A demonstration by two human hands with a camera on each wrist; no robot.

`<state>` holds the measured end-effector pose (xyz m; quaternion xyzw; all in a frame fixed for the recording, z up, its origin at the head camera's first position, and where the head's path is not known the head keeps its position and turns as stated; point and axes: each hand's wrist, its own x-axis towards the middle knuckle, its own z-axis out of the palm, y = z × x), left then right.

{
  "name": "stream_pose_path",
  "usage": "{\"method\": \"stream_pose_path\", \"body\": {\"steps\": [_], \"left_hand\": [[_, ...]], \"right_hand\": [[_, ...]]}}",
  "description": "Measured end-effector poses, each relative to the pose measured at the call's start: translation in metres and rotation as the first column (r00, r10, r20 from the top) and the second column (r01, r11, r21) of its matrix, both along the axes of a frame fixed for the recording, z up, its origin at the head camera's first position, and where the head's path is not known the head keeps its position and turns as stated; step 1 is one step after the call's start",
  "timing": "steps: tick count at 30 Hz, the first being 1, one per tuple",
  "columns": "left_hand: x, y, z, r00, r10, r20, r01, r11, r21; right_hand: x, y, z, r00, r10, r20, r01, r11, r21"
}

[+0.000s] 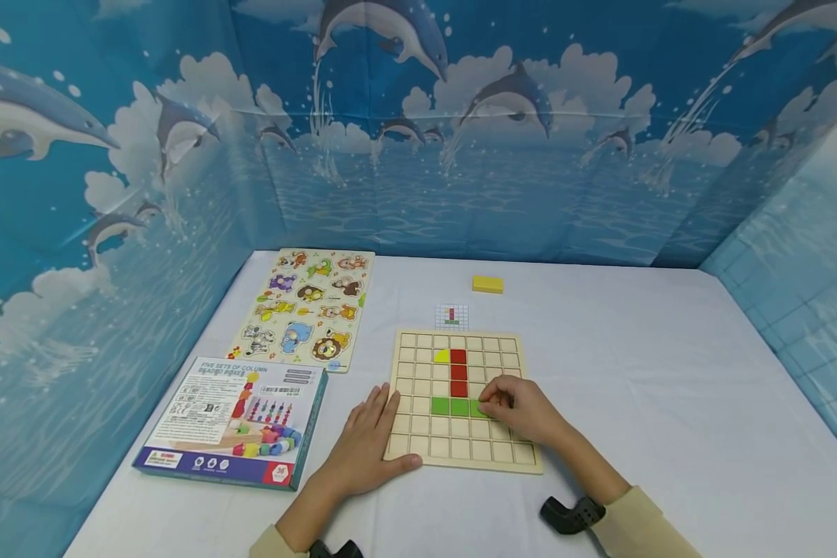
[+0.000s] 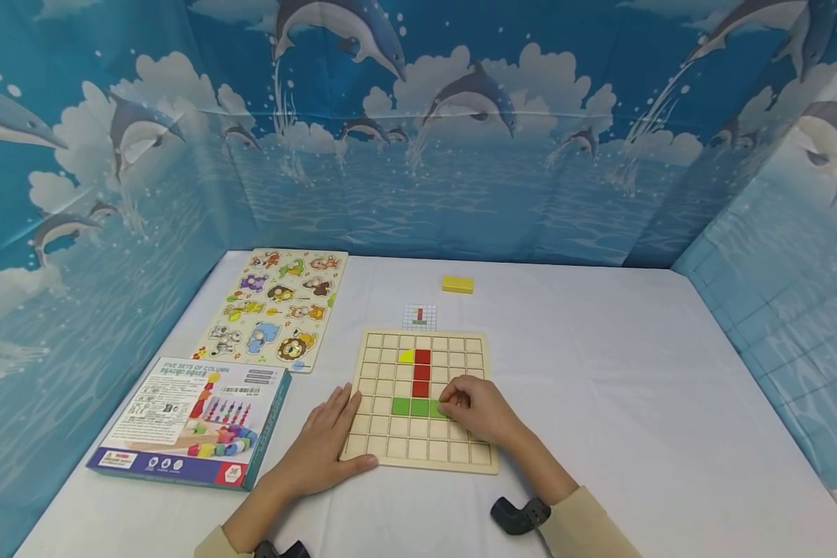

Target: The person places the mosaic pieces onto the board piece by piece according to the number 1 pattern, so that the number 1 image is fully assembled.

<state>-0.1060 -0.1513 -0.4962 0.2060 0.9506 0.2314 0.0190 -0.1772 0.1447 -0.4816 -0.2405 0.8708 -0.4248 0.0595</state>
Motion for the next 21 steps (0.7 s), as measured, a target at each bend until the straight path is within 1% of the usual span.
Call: {"method": "stream_pose_path", "body": {"steps": [11, 14, 17, 21], "left_hand": [[-0.0040, 0.0001, -0.0008, 1.000, -0.008, -0.007, 0.008, 1.000, 0.008], [-0.0034, -0.0001, -0.0019, 1.000, -0.007, -0.007, 0.007, 1.000, 0.004], [-0.0023, -0.0002, -0.0033, 1.000, -0.001, -0.002, 0.001, 1.000, -0.004], [-0.0017, -0.0001, -0.0041, 1.000, 0.006, 0.005, -0.006, 1.000, -0.005]], "right_hand": [[-0.0015, -0.0010, 0.0004, 1.000, -0.018, -0.008, 0.018, 1.000, 0.017], [-0.0012, -0.0013, -0.0003, 1.000, -0.017, 0.001, 0.017, 1.000, 0.021], [-0.0006, -0.0012, -0.0015, 1.000, -0.010, 0.022, 0.010, 1.000, 0.014], [-0.0006, 0.0004, -0.0010, 1.000, 0.000, 0.030, 0.000, 1.000, -0.015]]}}
